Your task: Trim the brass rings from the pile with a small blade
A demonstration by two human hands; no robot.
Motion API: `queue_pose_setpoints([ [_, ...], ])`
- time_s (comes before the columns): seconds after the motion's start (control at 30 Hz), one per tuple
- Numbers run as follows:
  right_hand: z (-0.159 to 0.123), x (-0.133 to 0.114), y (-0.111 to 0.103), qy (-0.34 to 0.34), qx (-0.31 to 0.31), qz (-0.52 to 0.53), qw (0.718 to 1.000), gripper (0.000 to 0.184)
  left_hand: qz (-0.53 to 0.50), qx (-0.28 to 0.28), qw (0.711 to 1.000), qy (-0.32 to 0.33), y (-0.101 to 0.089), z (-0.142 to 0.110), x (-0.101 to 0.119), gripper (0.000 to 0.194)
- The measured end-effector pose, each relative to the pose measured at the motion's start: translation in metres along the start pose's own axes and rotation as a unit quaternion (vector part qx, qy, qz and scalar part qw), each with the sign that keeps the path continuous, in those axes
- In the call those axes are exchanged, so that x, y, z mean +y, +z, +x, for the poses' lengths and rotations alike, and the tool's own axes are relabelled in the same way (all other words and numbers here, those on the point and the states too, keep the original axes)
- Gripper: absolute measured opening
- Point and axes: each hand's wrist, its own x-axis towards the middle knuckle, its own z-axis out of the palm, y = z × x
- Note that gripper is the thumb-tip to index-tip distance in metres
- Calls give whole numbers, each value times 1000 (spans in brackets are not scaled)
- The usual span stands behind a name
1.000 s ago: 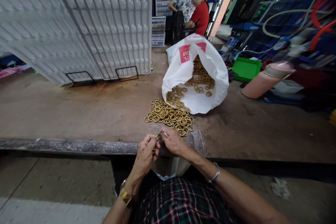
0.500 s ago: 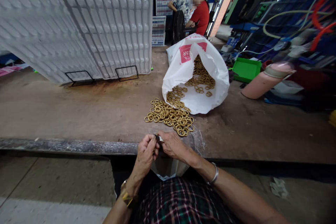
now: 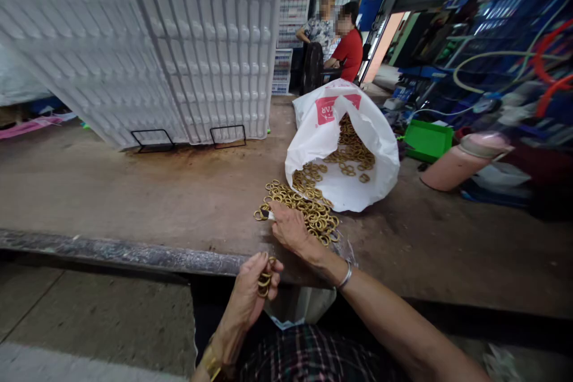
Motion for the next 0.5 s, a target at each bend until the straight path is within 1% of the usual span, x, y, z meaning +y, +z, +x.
queue_pose_setpoints([
  [0.1,16,-5,0,-6,-4,-24,1000,28,-34,10,999,-10,-4,1,2,27],
  [0.17,23,-7,3,-20,-20,-33,999,25,-60,0,998,-19,-7,1,4,25],
  [0.3,29,-8,9,-28,-50,-41,998,27,-115,-26,993,-29,-13,2,5,24],
  [0.37,29,-6,12,-27,-47,-35,998,27,-142,-21,989,-33,-16,3,5,22],
  [0.5,25,1,15,-26,-9,-8,1000,25,-161,4,987,-31,-20,8,4,23],
])
